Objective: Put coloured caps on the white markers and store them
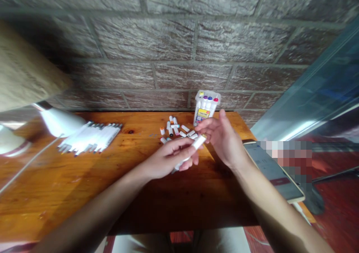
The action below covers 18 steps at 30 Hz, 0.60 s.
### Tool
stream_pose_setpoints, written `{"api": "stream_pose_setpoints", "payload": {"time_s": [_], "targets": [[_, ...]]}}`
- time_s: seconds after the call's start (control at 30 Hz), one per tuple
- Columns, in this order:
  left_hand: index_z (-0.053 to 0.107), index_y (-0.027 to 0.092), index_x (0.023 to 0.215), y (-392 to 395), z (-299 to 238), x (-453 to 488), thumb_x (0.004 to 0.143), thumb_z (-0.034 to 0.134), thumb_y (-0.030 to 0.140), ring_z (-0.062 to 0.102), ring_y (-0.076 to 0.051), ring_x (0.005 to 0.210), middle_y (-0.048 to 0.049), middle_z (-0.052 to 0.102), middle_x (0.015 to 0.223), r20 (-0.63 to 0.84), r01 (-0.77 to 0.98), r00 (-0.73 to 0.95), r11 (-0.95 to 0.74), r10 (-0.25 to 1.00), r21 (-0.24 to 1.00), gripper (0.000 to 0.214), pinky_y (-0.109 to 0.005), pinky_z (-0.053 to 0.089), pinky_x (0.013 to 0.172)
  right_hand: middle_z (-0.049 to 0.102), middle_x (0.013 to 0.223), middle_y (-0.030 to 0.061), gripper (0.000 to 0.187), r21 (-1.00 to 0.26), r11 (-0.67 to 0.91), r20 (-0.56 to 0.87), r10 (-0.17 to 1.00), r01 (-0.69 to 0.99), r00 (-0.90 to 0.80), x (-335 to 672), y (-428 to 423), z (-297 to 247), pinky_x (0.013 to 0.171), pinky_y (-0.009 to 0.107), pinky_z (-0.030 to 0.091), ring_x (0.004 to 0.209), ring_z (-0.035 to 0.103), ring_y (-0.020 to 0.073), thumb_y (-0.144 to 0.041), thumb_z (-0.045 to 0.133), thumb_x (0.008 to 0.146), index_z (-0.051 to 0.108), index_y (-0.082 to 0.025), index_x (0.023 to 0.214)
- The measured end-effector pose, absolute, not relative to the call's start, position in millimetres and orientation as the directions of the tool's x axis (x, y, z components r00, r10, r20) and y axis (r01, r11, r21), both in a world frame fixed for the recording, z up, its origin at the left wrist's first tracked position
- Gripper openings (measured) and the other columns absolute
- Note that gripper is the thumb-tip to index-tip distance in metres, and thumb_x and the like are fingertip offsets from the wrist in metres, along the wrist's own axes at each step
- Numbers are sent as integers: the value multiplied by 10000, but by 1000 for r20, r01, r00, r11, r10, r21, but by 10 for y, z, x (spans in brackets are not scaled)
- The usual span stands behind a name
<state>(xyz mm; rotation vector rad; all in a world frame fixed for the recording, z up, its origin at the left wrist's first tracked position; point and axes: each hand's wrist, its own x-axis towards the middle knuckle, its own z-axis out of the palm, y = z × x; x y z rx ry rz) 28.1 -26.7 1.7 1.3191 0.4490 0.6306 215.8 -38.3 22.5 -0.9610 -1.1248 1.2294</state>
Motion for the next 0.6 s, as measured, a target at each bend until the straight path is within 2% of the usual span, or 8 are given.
{"api": "stream_pose_setpoints", "payload": {"time_s": [0.07,0.1,0.2,0.27,0.33,0.47,0.53,0.6], "targets": [[685,143,1018,-212,21,257,919,673,368,620,-99,649,-56,714,869,106,-329,617,133,780,935,246,-208,492,614,668,735,24,525,-986,150,148,988,-66,41,2233,-341,170,591,262,408,648,561,134,-685,567,876,712,-188,788],[691,141,1019,-176,29,239,902,697,359,653,-115,688,-62,732,891,111,-400,561,150,821,904,247,-233,536,680,669,730,18,454,-984,176,176,984,33,14,2258,-331,137,603,262,417,644,559,131,-628,648,851,716,-183,794],[692,142,1015,-67,67,175,885,720,281,719,-154,810,-93,769,1021,116,-568,437,173,892,805,193,-286,587,785,723,847,31,326,-920,286,231,948,267,-218,2284,-346,49,676,276,471,707,606,143,-490,746,821,747,-181,926],[683,150,1013,-17,87,135,893,703,221,740,-165,874,-103,768,1101,106,-616,394,177,913,768,141,-298,593,828,746,950,43,370,-869,342,197,902,357,-384,2280,-370,8,687,279,498,723,637,148,-428,790,789,743,-193,1071],[668,155,991,11,92,105,907,678,191,744,-183,976,-114,755,1163,97,-630,375,177,922,756,92,-306,586,884,754,977,45,384,-818,383,151,863,428,-483,2277,-384,-29,670,277,511,698,648,145,-343,809,773,736,-203,1123],[624,163,961,34,81,81,941,633,206,701,-223,1149,-134,718,1261,106,-639,346,151,932,755,49,-350,557,985,766,924,40,189,-765,441,135,822,469,-553,2288,-372,-60,688,290,512,729,661,159,-223,711,842,775,-209,1018],[599,169,940,50,80,76,945,630,229,691,-235,1170,-133,695,1308,106,-646,311,129,945,752,68,-382,543,1017,771,936,45,193,-806,396,140,850,440,-508,2294,-365,-29,696,295,512,758,668,167,-252,722,840,779,-204,1018],[577,175,914,73,83,66,938,645,258,694,-246,1163,-128,680,1337,96,-652,276,113,956,750,110,-411,535,1034,769,901,45,236,-890,287,128,903,353,-409,2291,-366,23,664,290,514,723,659,158,-311,748,830,775,-196,1034]]}}
